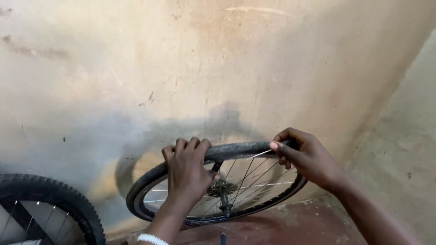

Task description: A person uses a metal tool as a lever to pry a bicycle tire off the rim of a wheel.

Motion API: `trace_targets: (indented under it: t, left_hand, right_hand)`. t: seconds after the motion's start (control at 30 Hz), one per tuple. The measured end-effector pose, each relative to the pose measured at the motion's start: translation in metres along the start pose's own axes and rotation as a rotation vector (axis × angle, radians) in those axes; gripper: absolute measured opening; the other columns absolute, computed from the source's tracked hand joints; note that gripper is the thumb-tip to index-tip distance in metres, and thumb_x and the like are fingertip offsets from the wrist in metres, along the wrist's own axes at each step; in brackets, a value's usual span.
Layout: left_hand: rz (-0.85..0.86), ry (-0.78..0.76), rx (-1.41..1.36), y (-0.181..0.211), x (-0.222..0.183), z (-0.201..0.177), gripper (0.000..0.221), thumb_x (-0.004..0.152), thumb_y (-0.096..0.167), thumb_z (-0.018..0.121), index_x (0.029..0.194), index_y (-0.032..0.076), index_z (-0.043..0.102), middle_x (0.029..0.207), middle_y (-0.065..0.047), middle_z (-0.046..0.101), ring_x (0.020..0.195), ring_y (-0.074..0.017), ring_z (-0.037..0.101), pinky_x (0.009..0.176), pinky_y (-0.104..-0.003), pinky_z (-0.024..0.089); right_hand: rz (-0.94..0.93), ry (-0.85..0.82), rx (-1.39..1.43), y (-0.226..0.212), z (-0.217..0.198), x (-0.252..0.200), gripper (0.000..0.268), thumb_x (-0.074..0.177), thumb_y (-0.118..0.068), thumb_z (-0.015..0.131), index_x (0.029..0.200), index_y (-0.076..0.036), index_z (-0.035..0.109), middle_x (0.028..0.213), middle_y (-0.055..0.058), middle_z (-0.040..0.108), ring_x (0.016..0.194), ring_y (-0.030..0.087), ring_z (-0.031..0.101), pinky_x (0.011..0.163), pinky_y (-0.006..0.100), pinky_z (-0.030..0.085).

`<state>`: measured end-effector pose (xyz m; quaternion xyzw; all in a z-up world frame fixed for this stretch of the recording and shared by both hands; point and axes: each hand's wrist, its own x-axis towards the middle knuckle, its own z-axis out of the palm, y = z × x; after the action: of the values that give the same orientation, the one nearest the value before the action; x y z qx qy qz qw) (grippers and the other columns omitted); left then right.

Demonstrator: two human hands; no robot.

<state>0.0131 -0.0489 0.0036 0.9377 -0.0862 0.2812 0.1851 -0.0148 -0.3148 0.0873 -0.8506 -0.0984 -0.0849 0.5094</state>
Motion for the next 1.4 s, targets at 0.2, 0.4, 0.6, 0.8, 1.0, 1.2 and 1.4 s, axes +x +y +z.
trace_targets:
  t: [0.2, 0.4, 0.6, 0.8, 1.0, 1.2, 1.4]
  left_hand:
    - [0.030, 0.013, 0.005, 0.011, -0.022, -0.007, 0.069, 0.060, 0.049, 0.099, 0.114, 0.023, 0.065, 0.118, 0.001, 0.067, 0.111, -0.0304, 0.053, 0.092, -0.049, 0.033]
    - [0.037, -0.005, 0.013, 0.006, -0.025, -0.007, 0.066, 0.061, 0.051, 0.095, 0.113, 0.025, 0.065, 0.114, 0.003, 0.066, 0.109, -0.0289, 0.052, 0.091, -0.048, 0.031]
    - [0.042, 0.018, 0.011, 0.005, -0.026, -0.006, 0.069, 0.058, 0.050, 0.099, 0.114, 0.024, 0.066, 0.111, 0.003, 0.068, 0.108, -0.0284, 0.054, 0.092, -0.049, 0.032]
    - [0.066, 0.034, 0.028, 0.006, -0.022, -0.003, 0.069, 0.057, 0.053, 0.098, 0.111, 0.024, 0.066, 0.108, 0.003, 0.067, 0.105, -0.0294, 0.053, 0.090, -0.048, 0.032]
    - [0.055, 0.009, 0.011, 0.013, -0.019, -0.006, 0.068, 0.060, 0.047, 0.098, 0.115, 0.024, 0.065, 0.115, 0.003, 0.067, 0.108, -0.0283, 0.054, 0.091, -0.048, 0.032]
    - [0.112, 0.023, 0.027, 0.008, -0.025, 0.001, 0.068, 0.056, 0.053, 0.101, 0.105, 0.024, 0.066, 0.106, 0.003, 0.065, 0.100, -0.0274, 0.056, 0.090, -0.048, 0.034]
    - [0.097, 0.014, 0.017, 0.006, -0.018, -0.001, 0.057, 0.064, 0.049, 0.095, 0.106, 0.023, 0.066, 0.106, 0.003, 0.067, 0.100, -0.0281, 0.057, 0.088, -0.048, 0.035]
  right_hand:
    - [-0.054, 0.095, 0.030, 0.015, 0.004, -0.011, 0.015, 0.091, -0.019, 0.075, 0.097, -0.005, 0.073, 0.089, 0.009, 0.077, 0.075, 0.017, 0.067, 0.065, 0.030, 0.054]
    - [0.049, 0.211, -0.103, -0.008, 0.003, -0.024, 0.015, 0.088, -0.018, 0.079, 0.096, -0.005, 0.077, 0.085, 0.009, 0.079, 0.073, 0.018, 0.070, 0.065, 0.029, 0.058]
    - [-0.009, 0.240, -0.392, -0.008, -0.001, -0.018, 0.025, 0.084, -0.035, 0.080, 0.091, -0.011, 0.084, 0.080, 0.003, 0.083, 0.066, 0.013, 0.068, 0.058, 0.029, 0.049]
    - [-0.007, 0.172, -0.551, -0.027, -0.004, -0.013, 0.037, 0.090, -0.045, 0.071, 0.091, -0.011, 0.083, 0.082, 0.005, 0.082, 0.069, 0.016, 0.069, 0.062, 0.031, 0.047]
    - [-0.016, 0.158, -0.595, -0.029, -0.006, -0.011, 0.039, 0.095, -0.044, 0.070, 0.078, -0.010, 0.077, 0.062, 0.004, 0.062, 0.061, 0.014, 0.050, 0.059, 0.032, 0.036]
    - [0.140, -0.219, -1.034, -0.063, -0.010, -0.006, 0.035, 0.095, -0.052, 0.063, 0.093, -0.023, 0.084, 0.081, 0.000, 0.080, 0.076, 0.016, 0.070, 0.069, 0.035, 0.047]
    - [0.173, -0.493, -1.058, -0.081, -0.003, 0.004, 0.032, 0.095, -0.037, 0.059, 0.120, -0.037, 0.079, 0.116, -0.010, 0.078, 0.097, 0.013, 0.069, 0.075, 0.031, 0.048]
